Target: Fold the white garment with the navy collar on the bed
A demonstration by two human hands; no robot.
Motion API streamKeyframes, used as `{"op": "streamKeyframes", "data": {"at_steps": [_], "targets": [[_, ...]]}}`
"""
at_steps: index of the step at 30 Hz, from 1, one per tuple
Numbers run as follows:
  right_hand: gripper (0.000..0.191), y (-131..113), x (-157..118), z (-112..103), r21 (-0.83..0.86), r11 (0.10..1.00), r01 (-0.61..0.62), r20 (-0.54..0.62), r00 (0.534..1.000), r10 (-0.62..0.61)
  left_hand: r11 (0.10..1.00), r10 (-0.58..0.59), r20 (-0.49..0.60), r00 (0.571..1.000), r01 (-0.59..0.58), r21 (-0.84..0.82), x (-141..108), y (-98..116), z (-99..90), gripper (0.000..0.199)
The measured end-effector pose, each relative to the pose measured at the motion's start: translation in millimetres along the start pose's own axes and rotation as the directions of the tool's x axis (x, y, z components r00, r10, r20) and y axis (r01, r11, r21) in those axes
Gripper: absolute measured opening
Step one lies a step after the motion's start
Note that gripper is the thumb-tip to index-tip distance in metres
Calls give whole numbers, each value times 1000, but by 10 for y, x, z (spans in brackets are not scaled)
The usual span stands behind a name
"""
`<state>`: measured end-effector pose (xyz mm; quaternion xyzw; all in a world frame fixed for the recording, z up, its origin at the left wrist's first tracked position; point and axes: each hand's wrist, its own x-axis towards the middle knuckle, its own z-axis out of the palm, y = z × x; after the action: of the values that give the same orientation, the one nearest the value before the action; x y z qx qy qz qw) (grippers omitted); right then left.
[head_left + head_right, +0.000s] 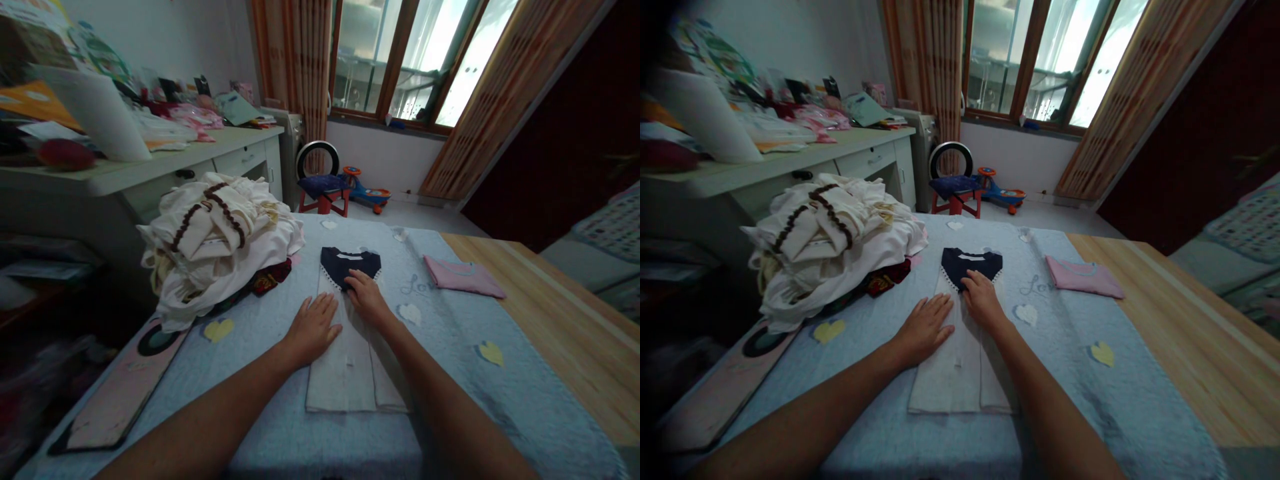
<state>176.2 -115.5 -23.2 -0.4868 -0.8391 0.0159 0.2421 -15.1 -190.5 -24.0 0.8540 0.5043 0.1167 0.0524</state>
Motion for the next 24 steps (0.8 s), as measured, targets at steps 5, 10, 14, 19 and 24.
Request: {"op": "streamKeyframes", "data": {"at_steps": [5, 10, 14, 19, 24], "targets": [[34, -222, -247, 55, -36, 999, 17, 34, 999, -16, 1000, -4, 10, 1000, 4, -17, 16, -47, -26, 47], [36, -259, -303, 63, -36, 999, 4, 62, 998, -1, 1000, -11, 5, 1000, 11, -24, 26, -66, -34, 45], [37, -286, -297, -18, -27, 999, 25, 11, 1000, -25, 999, -36, -9, 999, 36, -14, 43, -96, -29, 45], [29, -375, -298, -126, 1, 995, 95, 61, 994, -95, 998, -54, 12, 998, 54, -15, 92, -201, -33, 44], [25, -407, -299, -167, -17, 991, 131, 119, 985, -128, 999, -36, 17, 999, 37, -34, 136, -285, -49, 43]]}}
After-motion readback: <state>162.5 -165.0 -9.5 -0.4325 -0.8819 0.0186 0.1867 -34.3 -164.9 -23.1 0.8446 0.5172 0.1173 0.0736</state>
